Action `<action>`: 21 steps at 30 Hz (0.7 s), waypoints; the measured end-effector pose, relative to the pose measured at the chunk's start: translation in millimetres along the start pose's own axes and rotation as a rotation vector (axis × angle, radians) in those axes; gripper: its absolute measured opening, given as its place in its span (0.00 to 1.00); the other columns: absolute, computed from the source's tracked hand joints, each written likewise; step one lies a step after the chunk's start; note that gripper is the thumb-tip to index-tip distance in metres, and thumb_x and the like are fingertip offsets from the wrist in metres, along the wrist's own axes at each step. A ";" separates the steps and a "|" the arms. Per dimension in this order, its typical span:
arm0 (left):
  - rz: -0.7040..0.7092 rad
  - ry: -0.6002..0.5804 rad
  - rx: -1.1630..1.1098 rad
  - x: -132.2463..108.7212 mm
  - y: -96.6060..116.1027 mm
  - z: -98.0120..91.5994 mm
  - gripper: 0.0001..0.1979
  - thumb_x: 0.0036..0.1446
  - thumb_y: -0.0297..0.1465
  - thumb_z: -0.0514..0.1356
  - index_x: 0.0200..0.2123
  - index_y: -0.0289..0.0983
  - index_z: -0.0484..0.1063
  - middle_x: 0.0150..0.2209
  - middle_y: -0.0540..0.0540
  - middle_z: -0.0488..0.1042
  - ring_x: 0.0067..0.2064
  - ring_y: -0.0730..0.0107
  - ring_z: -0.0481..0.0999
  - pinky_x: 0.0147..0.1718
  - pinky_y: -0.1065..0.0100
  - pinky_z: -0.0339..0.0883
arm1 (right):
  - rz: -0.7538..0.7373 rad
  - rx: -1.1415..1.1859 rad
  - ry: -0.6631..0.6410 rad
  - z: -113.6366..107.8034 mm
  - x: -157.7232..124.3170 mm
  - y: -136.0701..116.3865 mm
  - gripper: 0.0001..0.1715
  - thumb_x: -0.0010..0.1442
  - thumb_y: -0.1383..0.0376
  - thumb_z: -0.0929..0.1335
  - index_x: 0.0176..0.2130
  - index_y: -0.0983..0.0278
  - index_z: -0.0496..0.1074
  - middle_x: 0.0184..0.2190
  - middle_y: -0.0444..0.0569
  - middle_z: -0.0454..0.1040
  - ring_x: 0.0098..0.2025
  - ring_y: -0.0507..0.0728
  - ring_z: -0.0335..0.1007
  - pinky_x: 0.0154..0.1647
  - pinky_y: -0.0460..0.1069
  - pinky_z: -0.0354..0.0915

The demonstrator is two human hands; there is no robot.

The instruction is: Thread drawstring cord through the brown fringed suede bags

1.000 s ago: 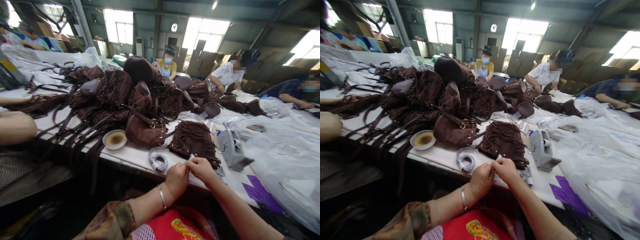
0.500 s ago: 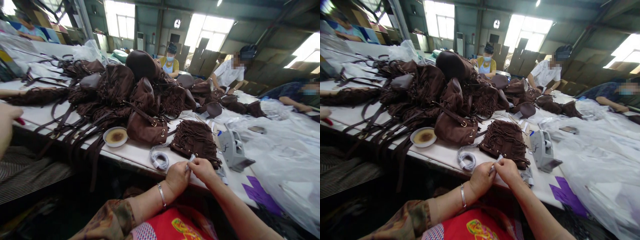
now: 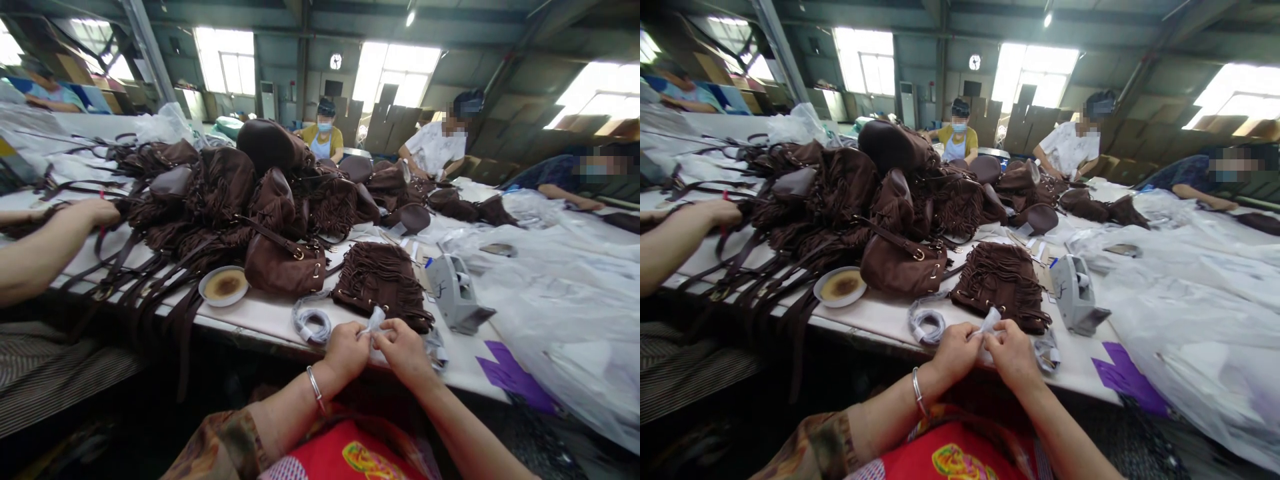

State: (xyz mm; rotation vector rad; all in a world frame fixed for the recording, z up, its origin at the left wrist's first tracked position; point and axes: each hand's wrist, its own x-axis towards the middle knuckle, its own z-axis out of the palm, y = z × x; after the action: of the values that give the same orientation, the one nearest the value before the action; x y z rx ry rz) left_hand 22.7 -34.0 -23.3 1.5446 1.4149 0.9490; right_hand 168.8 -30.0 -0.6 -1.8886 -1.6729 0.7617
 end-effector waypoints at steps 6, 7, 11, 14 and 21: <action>-0.323 -0.124 -0.575 5.9 -4.2 -0.1 0.09 0.48 0.33 0.61 0.31 0.32 0.76 0.25 0.48 0.74 0.25 0.72 0.69 0.26 0.71 0.63 | 0.058 0.028 0.058 10.3 0.9 4.9 0.17 0.52 0.50 0.67 0.27 0.61 0.69 0.23 0.47 0.74 0.28 0.58 0.70 0.29 0.49 0.58; -0.350 -0.148 -0.626 7.1 -3.1 -1.3 0.10 0.47 0.34 0.63 0.31 0.32 0.75 0.25 0.48 0.73 0.24 0.72 0.69 0.26 0.71 0.64 | 0.055 0.071 0.029 10.9 0.5 6.1 0.19 0.52 0.49 0.66 0.25 0.62 0.69 0.22 0.47 0.73 0.27 0.57 0.69 0.29 0.48 0.57; -0.315 -0.128 -0.471 14.4 2.8 -4.4 0.17 0.49 0.44 0.65 0.25 0.34 0.71 0.20 0.51 0.69 0.22 0.73 0.67 0.22 0.72 0.60 | 0.083 0.364 -0.126 15.0 -1.0 14.3 0.26 0.52 0.44 0.65 0.20 0.63 0.67 0.18 0.44 0.66 0.22 0.52 0.57 0.23 0.47 0.49; -0.266 -0.083 -0.264 19.9 5.0 -1.8 0.21 0.49 0.46 0.66 0.21 0.35 0.69 0.17 0.53 0.64 0.21 0.75 0.63 0.19 0.74 0.54 | 0.125 0.575 -0.062 21.5 -0.8 20.4 0.26 0.48 0.44 0.68 0.20 0.63 0.66 0.16 0.41 0.62 0.20 0.49 0.52 0.21 0.47 0.46; -0.327 -0.122 -0.221 15.1 11.2 5.8 0.19 0.59 0.45 0.60 0.27 0.35 0.71 0.17 0.52 0.66 0.19 0.74 0.63 0.19 0.72 0.58 | 0.097 0.697 -0.122 11.5 -4.1 18.8 0.17 0.49 0.52 0.67 0.21 0.63 0.66 0.14 0.41 0.64 0.17 0.49 0.53 0.19 0.46 0.48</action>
State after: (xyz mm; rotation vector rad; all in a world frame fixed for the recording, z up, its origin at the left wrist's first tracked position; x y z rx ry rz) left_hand 33.6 -19.8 -15.1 1.1459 1.3731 0.7698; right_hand 173.9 -36.3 -21.5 -1.4455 -1.1588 1.3150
